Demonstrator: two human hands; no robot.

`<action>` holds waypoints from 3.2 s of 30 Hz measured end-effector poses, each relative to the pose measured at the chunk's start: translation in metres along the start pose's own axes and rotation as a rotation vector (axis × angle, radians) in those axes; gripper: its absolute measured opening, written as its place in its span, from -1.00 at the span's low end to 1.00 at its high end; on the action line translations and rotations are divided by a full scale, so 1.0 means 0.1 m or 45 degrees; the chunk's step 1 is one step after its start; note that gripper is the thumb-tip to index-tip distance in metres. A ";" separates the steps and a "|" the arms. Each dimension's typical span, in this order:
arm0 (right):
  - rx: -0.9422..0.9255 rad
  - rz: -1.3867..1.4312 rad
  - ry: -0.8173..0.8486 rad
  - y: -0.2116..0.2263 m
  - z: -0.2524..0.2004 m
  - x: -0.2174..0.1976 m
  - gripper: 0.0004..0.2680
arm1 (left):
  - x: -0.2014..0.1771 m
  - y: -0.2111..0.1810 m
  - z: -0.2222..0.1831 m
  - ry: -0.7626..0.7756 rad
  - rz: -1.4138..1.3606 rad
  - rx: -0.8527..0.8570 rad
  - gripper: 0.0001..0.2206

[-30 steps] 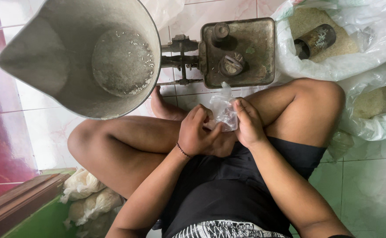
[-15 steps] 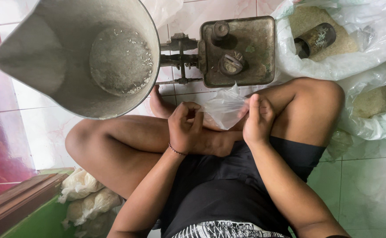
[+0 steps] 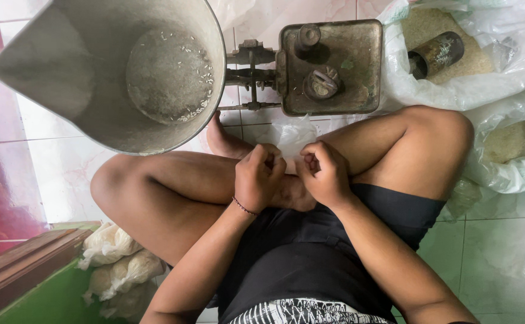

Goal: The person scoops grains from a large sack using a tin can, pours them into small plastic bags, weighs the bags on a scale, ties the bags closed, and places them aside on the floor.

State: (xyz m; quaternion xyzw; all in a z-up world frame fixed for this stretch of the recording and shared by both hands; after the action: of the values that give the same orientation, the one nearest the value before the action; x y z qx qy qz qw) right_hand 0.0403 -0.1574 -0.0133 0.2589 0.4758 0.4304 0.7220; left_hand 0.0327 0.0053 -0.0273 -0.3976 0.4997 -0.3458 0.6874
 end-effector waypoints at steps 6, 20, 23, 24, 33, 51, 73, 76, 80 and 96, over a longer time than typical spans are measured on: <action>0.121 -0.182 -0.266 -0.20 0.00 -0.15 -0.85 | 0.05 -0.06 -0.09 0.297 0.620 0.268 -0.83; -0.407 -0.246 0.043 0.28 -0.03 0.07 -0.83 | 0.10 0.10 -0.17 0.274 0.665 0.178 -0.81; -0.302 -0.251 -0.036 0.32 0.00 0.08 -0.79 | 0.09 0.15 -0.15 0.362 0.413 0.022 -0.76; -0.307 -0.249 -0.029 0.36 -0.01 0.08 -0.79 | 0.09 0.12 -0.17 0.355 0.411 0.017 -0.76; 0.357 -0.444 -0.181 -0.01 0.10 -0.02 -0.89 | -0.05 0.12 -0.12 0.278 0.419 0.133 -0.76; -0.070 -0.493 -0.017 0.31 0.31 0.12 -0.89 | -0.40 0.02 0.11 -0.169 0.678 0.269 -0.81; 0.210 -0.534 0.332 0.18 0.19 0.13 -0.90 | -0.30 -0.01 0.08 0.241 0.386 -0.397 -0.77; 0.091 -0.495 0.261 0.22 0.22 0.12 -0.82 | -0.32 -0.04 0.11 0.248 0.277 -0.543 -0.76; -0.060 -0.347 0.055 0.61 0.30 0.07 -0.87 | -0.29 0.02 0.11 0.220 0.144 -0.653 -0.77; 0.272 -0.590 0.360 0.20 0.09 0.20 -0.77 | -0.18 0.09 0.04 0.006 -0.323 -0.705 -0.77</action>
State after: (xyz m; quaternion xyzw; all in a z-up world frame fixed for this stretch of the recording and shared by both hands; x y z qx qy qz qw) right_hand 0.0446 -0.1295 -0.0033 0.1554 0.6607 0.2332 0.6964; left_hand 0.0323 0.0260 -0.0269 -0.6283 0.5230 -0.2806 0.5030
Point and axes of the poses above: each hand's wrist, its own z-axis towards the middle knuckle, its own x-axis out of the palm, y = z × x, the point moved 4 cm from there along z, towards the middle knuckle, and after that the axes turned 6 degrees about -y, right-handed, at the moved point
